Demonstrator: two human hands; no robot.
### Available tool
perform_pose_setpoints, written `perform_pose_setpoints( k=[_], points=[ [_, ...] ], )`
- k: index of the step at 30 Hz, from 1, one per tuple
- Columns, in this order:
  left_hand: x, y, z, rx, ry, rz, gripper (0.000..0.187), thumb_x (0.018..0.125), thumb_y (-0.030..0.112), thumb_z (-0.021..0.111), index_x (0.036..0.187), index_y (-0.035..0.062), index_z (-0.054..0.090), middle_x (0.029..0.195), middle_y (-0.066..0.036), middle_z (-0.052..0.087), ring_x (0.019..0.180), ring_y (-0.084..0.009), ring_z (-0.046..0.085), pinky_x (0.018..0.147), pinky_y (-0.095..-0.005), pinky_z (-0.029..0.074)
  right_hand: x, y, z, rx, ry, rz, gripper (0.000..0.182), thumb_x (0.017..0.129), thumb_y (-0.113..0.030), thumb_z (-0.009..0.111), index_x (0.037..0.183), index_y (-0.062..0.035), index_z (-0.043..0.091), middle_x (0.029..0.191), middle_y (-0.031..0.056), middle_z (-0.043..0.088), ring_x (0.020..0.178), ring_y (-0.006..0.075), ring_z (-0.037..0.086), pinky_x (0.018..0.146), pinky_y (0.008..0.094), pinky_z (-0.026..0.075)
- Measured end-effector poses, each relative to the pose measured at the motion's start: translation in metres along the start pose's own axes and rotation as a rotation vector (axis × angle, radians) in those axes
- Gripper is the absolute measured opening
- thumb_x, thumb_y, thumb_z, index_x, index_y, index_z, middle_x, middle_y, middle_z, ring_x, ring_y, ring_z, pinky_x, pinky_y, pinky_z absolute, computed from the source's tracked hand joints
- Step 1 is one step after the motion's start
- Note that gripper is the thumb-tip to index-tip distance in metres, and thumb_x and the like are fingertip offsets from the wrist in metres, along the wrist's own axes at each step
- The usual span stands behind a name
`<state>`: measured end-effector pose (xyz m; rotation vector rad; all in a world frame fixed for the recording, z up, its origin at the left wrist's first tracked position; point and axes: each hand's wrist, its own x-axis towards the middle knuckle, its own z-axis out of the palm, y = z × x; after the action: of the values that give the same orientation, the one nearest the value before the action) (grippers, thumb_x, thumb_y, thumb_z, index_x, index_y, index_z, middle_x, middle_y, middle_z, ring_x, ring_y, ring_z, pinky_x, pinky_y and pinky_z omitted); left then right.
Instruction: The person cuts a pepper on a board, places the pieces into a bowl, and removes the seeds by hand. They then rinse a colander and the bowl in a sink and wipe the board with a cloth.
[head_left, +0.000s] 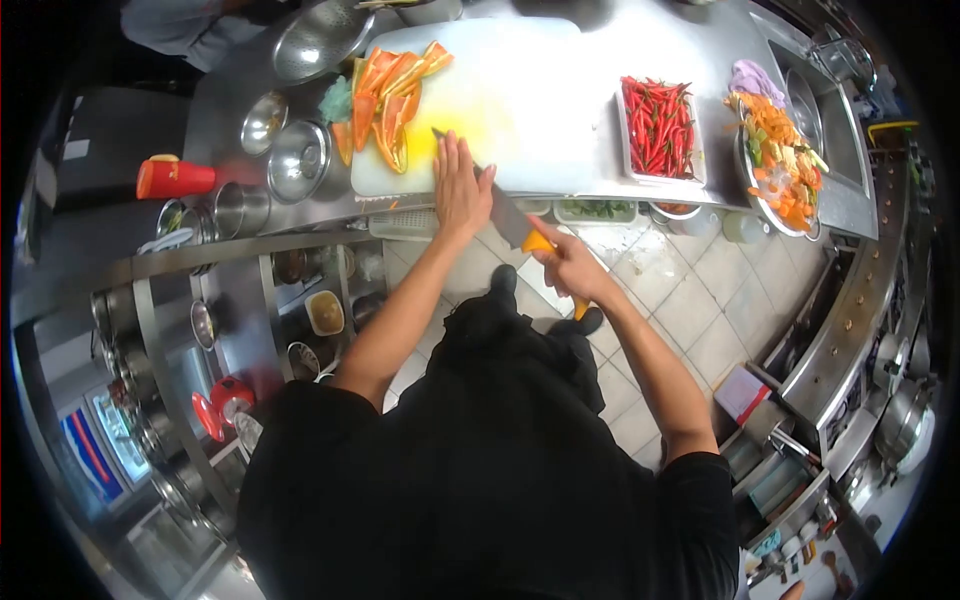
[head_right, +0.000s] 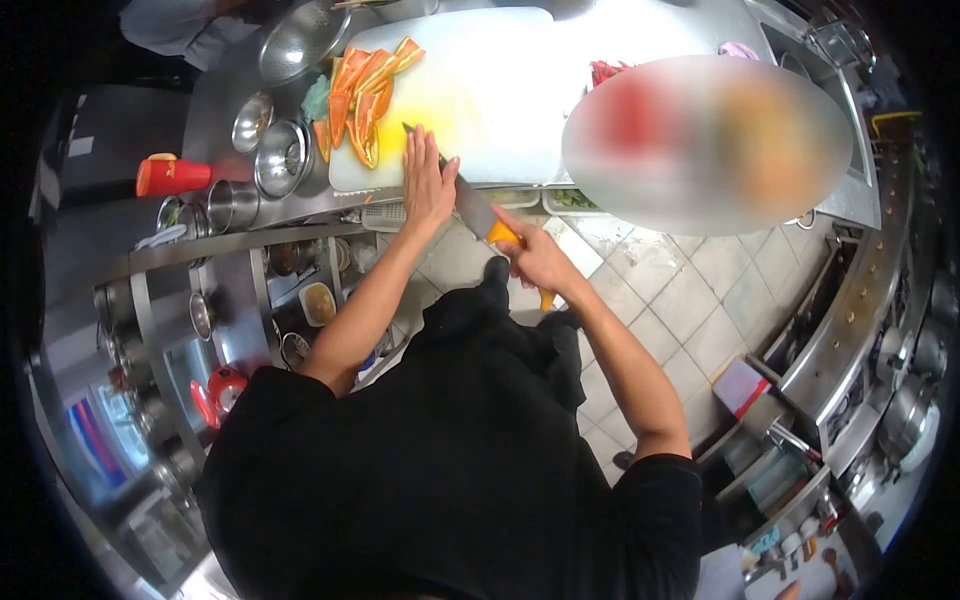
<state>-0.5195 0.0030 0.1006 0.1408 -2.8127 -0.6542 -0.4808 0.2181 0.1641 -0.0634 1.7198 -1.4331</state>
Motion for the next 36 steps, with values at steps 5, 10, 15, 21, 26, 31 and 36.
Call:
perform_pose_setpoints(
  k=[5,10,15,21,26,31,36],
  points=[
    [-0.043,0.046,-0.018,-0.067,-0.04,-0.071,0.058,0.092,0.029,0.048,0.136,-0.0056,0.033,0.147,-0.022,0.024,0.137,-0.0366,0.021,0.111,-0.0478,0.014,-0.035,0.047,-0.035,0.192,-0.219,-0.042,0.053,0.094,-0.013,0.049,0.143,-0.019,0.032,0.059,0.0033,0.051,0.041,0.0095,0.043,0.039,0.0254,0.038],
    [-0.046,0.203,-0.08,-0.102,-0.136,0.458,0.06,0.093,0.042,0.039,0.141,0.0063,0.033,0.149,-0.005,0.028,0.139,-0.0315,0.02,0.109,-0.0581,0.004,-0.143,0.039,-0.143,0.237,-0.11,-0.119,0.054,0.095,-0.017,0.05,0.144,-0.0184,0.029,0.059,0.0044,0.052,0.041,0.0104,0.044,0.04,0.0255,0.038],
    [-0.055,0.364,-0.013,-0.036,-0.419,0.888,0.075,0.086,0.047,0.048,0.146,0.0129,0.02,0.152,-0.002,0.019,0.142,-0.026,0.009,0.108,-0.062,0.0,-0.27,0.009,-0.26,0.149,0.125,-0.149,0.052,0.094,-0.017,0.049,0.143,-0.0143,0.031,0.058,0.0031,0.049,0.042,0.01,0.044,0.04,0.025,0.039],
    [0.009,0.459,0.073,-0.032,-0.229,1.028,0.074,0.09,0.055,0.034,0.148,0.0154,0.011,0.153,-0.003,0.018,0.141,-0.0285,0.011,0.107,-0.0627,-0.003,-0.377,0.016,-0.351,0.049,0.318,-0.091,0.054,0.092,-0.015,0.049,0.143,-0.0141,0.032,0.059,0.0021,0.047,0.042,0.0088,0.043,0.037,0.0236,0.039],
    [0.07,0.463,0.122,-0.019,-0.222,0.9,0.062,0.091,0.023,0.042,0.146,0.0142,0.017,0.144,-0.008,0.036,0.139,-0.0278,0.021,0.109,-0.0626,0.005,-0.427,0.029,-0.376,0.107,0.411,-0.044,0.054,0.09,-0.013,0.05,0.142,-0.0141,0.034,0.061,0.0009,0.047,0.046,0.0077,0.044,0.037,0.0232,0.038],
    [0.124,0.472,0.112,-0.346,-0.041,0.671,0.044,0.083,0.009,0.05,0.127,0.0128,0.053,0.124,-0.011,0.057,0.105,-0.0265,0.06,0.112,-0.0464,0.018,-0.477,0.015,-0.388,-0.077,0.616,-0.072,0.056,0.089,-0.012,0.052,0.142,-0.0142,0.034,0.062,-0.0009,0.046,0.045,0.0061,0.042,0.038,0.0225,0.037],
    [0.126,0.476,0.139,-0.246,-0.071,0.584,0.056,0.069,0.0,0.059,0.123,0.0143,0.054,0.107,-0.02,0.059,0.103,-0.0345,0.053,0.094,-0.0452,0.04,-0.466,0.03,-0.414,-0.268,0.759,-0.278,0.057,0.091,-0.016,0.053,0.143,-0.0103,0.032,0.06,-0.0038,0.044,0.043,0.004,0.038,0.037,0.0197,0.032]
  ],
)
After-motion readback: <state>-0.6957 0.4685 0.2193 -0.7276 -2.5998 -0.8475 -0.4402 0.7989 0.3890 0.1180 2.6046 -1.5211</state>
